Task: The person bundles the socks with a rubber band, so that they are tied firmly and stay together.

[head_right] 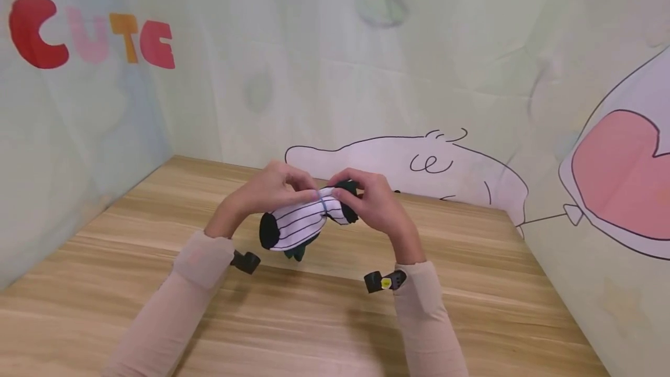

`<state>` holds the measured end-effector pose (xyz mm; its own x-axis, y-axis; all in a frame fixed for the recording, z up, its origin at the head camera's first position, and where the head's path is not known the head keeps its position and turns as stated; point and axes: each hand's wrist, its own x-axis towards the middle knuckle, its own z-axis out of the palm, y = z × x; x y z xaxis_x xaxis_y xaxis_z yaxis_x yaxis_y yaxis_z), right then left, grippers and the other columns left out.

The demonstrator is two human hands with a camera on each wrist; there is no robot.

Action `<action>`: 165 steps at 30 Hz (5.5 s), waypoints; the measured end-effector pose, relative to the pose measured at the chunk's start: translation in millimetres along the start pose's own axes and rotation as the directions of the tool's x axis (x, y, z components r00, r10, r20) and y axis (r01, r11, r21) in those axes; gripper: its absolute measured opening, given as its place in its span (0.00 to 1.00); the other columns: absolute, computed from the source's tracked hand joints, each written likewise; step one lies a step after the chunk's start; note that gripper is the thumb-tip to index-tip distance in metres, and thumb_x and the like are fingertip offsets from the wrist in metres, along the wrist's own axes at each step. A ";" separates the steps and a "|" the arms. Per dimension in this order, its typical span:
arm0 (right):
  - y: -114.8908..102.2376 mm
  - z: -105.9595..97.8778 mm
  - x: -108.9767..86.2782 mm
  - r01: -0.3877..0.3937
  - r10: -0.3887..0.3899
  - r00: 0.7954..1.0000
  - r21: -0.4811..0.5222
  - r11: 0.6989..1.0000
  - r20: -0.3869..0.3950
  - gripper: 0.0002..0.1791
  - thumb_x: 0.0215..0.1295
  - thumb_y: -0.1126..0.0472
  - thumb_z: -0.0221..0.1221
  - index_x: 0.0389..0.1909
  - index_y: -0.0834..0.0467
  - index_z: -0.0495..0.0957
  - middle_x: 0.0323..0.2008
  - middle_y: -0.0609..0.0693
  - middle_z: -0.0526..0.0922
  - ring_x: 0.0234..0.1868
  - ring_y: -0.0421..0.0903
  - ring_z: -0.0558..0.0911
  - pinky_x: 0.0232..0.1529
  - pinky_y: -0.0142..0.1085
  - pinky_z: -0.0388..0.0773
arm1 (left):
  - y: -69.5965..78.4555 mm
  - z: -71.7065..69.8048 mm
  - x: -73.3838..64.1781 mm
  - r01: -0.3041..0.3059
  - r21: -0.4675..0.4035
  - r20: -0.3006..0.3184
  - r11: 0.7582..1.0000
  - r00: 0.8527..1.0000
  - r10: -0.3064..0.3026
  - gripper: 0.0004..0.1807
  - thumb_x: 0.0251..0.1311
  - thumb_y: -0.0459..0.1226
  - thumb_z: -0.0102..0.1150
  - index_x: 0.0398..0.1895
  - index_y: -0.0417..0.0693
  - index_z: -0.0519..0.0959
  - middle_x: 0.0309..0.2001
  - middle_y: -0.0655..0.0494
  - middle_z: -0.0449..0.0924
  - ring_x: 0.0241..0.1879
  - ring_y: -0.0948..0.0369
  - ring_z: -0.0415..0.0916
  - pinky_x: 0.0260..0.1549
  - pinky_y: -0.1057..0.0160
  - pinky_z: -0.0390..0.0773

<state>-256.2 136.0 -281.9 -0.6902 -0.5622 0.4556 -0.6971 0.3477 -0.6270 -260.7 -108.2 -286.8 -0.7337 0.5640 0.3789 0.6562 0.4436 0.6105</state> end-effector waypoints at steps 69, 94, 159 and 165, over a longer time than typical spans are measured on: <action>49.4 -29.3 -14.4 -0.264 0.248 0.954 0.081 0.961 0.169 0.07 0.72 0.65 0.59 0.46 0.59 0.82 0.48 0.57 0.81 0.43 0.52 0.82 0.43 0.38 0.80 | -42.1 -22.5 -25.7 0.081 0.167 0.200 0.983 0.973 -0.114 0.24 0.68 0.40 0.62 0.67 0.55 0.74 0.59 0.50 0.78 0.55 0.54 0.76 0.57 0.49 0.72; 71.4 -14.2 -17.3 -0.332 0.301 0.905 0.060 0.941 0.300 0.07 0.72 0.64 0.58 0.45 0.58 0.83 0.43 0.53 0.82 0.37 0.48 0.77 0.33 0.37 0.77 | -61.9 -12.9 -23.6 0.075 0.057 0.358 0.995 0.929 -0.091 0.21 0.70 0.32 0.57 0.64 0.51 0.76 0.65 0.51 0.73 0.66 0.47 0.67 0.64 0.45 0.65; 93.7 -3.0 -21.3 -0.476 0.507 0.719 -0.193 0.858 0.476 0.23 0.73 0.52 0.58 0.62 0.61 0.75 0.56 0.56 0.78 0.47 0.48 0.77 0.43 0.41 0.79 | -108.5 8.0 -23.6 0.183 0.208 0.404 0.961 0.878 -0.255 0.17 0.69 0.32 0.58 0.60 0.44 0.77 0.45 0.48 0.81 0.47 0.53 0.78 0.51 0.51 0.76; 95.7 -3.4 -22.1 -0.461 0.481 0.737 -0.167 0.872 0.475 0.21 0.74 0.53 0.57 0.60 0.61 0.76 0.56 0.57 0.78 0.49 0.49 0.78 0.44 0.42 0.80 | -107.8 7.3 -23.8 0.198 0.225 0.369 0.954 0.889 -0.272 0.16 0.71 0.32 0.56 0.60 0.45 0.78 0.47 0.47 0.81 0.48 0.52 0.77 0.52 0.51 0.76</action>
<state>-308.4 184.2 -349.8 -0.7520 -0.6034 -0.2654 -0.3218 0.6874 -0.6511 -312.8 -164.4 -366.7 -0.7656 0.6376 -0.0853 0.5203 0.6918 0.5007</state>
